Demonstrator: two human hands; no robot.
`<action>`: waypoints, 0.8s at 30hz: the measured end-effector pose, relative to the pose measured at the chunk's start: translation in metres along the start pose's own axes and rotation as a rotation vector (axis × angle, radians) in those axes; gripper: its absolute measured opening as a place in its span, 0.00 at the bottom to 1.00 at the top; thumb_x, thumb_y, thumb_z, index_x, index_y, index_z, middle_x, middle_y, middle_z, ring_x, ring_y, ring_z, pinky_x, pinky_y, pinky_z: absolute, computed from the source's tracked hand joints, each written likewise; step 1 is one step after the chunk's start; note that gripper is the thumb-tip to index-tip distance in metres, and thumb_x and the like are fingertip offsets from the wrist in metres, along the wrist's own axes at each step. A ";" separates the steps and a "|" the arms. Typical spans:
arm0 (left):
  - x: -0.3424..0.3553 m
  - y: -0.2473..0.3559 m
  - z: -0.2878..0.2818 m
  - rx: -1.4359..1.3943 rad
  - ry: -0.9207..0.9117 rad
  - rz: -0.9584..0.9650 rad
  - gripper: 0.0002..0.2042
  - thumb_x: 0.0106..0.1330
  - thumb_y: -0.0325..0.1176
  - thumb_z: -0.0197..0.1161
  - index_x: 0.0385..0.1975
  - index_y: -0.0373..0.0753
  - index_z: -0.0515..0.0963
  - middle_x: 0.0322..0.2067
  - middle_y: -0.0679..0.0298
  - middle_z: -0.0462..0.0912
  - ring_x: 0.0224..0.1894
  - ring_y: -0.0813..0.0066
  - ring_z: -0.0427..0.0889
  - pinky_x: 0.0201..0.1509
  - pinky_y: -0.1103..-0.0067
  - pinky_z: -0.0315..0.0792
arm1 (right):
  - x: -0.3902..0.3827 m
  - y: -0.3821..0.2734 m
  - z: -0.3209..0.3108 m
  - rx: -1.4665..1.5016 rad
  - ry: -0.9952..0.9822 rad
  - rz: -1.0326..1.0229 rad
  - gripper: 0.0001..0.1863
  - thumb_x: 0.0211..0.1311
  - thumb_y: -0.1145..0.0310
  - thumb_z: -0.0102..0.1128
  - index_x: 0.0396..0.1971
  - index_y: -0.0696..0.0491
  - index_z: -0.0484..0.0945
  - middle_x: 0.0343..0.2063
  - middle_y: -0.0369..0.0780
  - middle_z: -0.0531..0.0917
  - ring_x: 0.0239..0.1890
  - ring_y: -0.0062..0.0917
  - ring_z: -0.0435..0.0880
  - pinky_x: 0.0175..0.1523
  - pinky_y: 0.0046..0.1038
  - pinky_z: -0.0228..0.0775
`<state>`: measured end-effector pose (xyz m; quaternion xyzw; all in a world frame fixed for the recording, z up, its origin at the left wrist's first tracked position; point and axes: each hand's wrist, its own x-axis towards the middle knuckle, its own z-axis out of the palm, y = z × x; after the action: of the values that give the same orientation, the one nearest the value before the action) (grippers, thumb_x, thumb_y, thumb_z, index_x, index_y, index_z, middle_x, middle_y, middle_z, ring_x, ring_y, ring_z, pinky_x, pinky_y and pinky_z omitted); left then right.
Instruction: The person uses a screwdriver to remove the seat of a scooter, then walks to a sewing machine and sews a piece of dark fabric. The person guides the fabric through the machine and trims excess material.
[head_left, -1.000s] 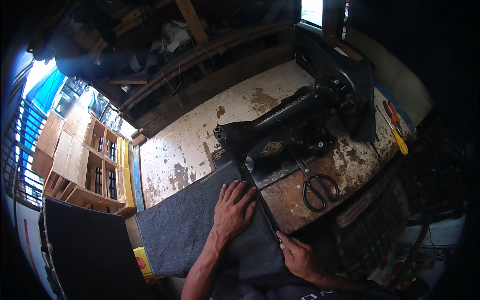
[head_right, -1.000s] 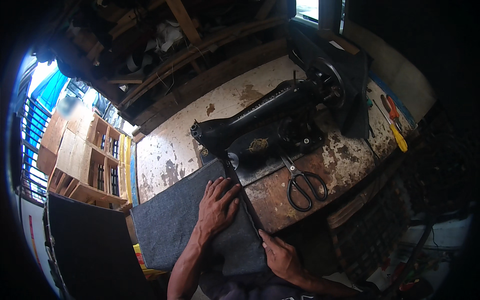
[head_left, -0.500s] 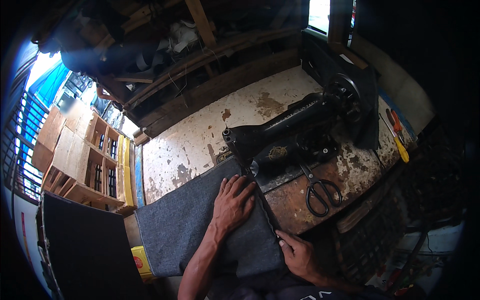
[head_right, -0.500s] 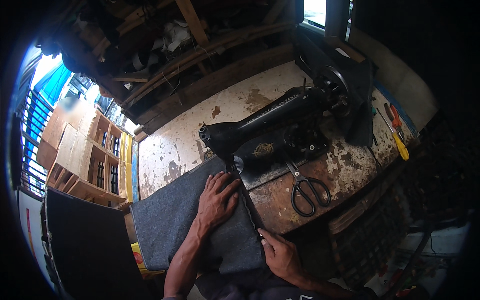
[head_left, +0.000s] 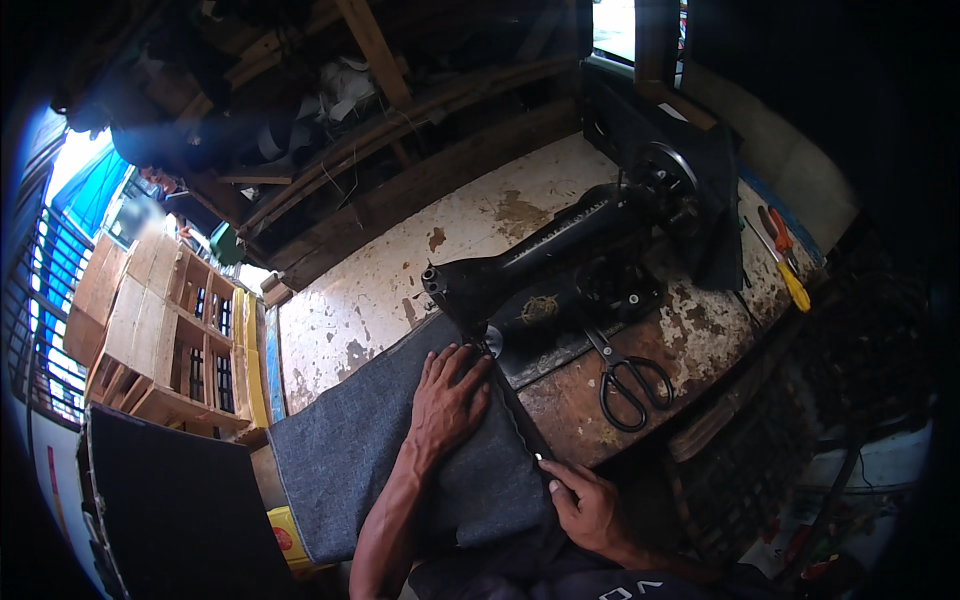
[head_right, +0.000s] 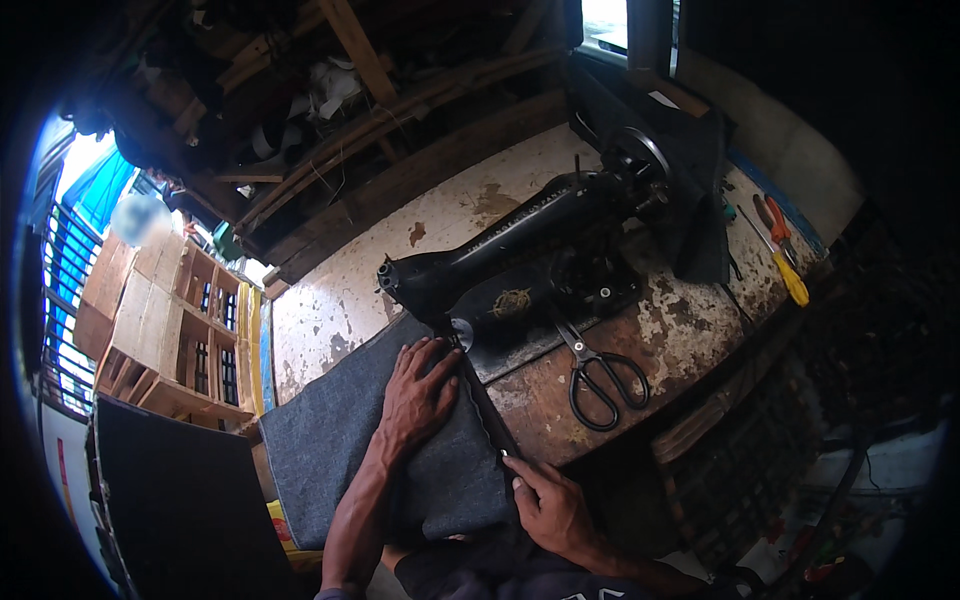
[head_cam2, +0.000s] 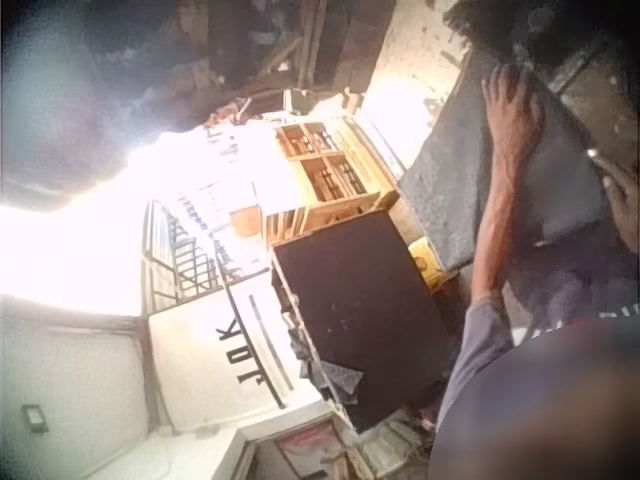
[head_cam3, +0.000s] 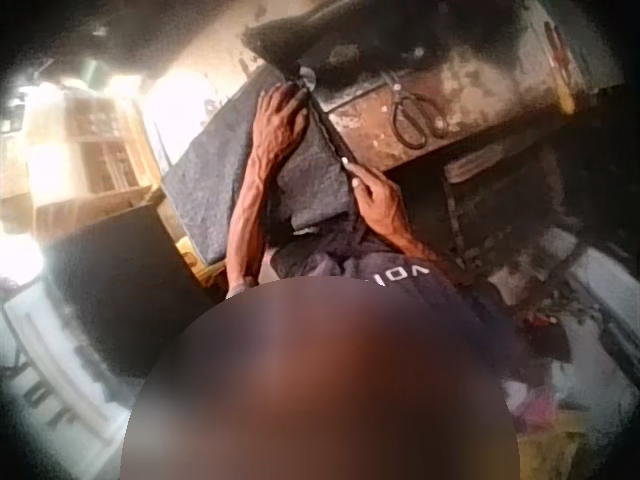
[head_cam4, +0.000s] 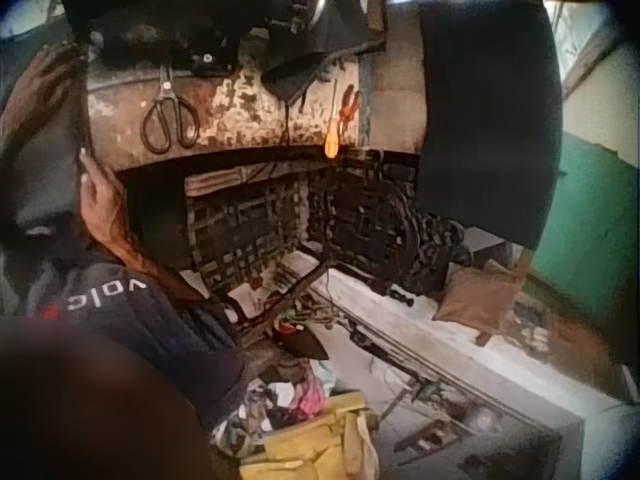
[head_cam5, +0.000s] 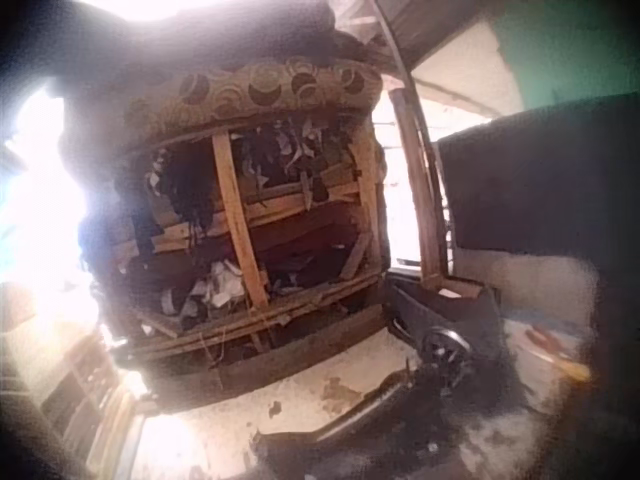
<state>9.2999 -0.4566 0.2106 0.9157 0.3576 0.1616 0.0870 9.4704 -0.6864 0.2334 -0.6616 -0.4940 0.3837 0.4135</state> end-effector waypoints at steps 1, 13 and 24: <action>-0.001 0.004 -0.002 -0.012 0.014 0.006 0.20 0.69 0.35 0.65 0.60 0.45 0.83 0.67 0.50 0.75 0.74 0.45 0.68 0.80 0.49 0.59 | -0.001 0.001 0.002 0.007 0.006 0.000 0.18 0.72 0.73 0.59 0.59 0.56 0.83 0.45 0.50 0.87 0.46 0.48 0.88 0.50 0.40 0.82; -0.025 0.047 -0.013 -0.047 -0.121 0.040 0.18 0.70 0.41 0.66 0.58 0.47 0.83 0.65 0.55 0.77 0.75 0.49 0.67 0.80 0.46 0.55 | 0.003 0.011 0.003 0.034 0.120 -0.122 0.17 0.71 0.74 0.61 0.57 0.58 0.83 0.37 0.49 0.85 0.37 0.46 0.88 0.43 0.40 0.81; -0.040 0.052 0.001 -0.058 -0.009 0.003 0.20 0.67 0.36 0.68 0.58 0.39 0.81 0.66 0.52 0.76 0.72 0.49 0.72 0.79 0.53 0.61 | 0.001 0.014 0.007 0.006 0.145 -0.146 0.18 0.70 0.74 0.60 0.58 0.58 0.82 0.36 0.49 0.84 0.37 0.47 0.87 0.42 0.42 0.80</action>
<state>9.3046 -0.5217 0.2148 0.9139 0.3511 0.1680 0.1150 9.4692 -0.6863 0.2174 -0.6487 -0.5083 0.3053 0.4770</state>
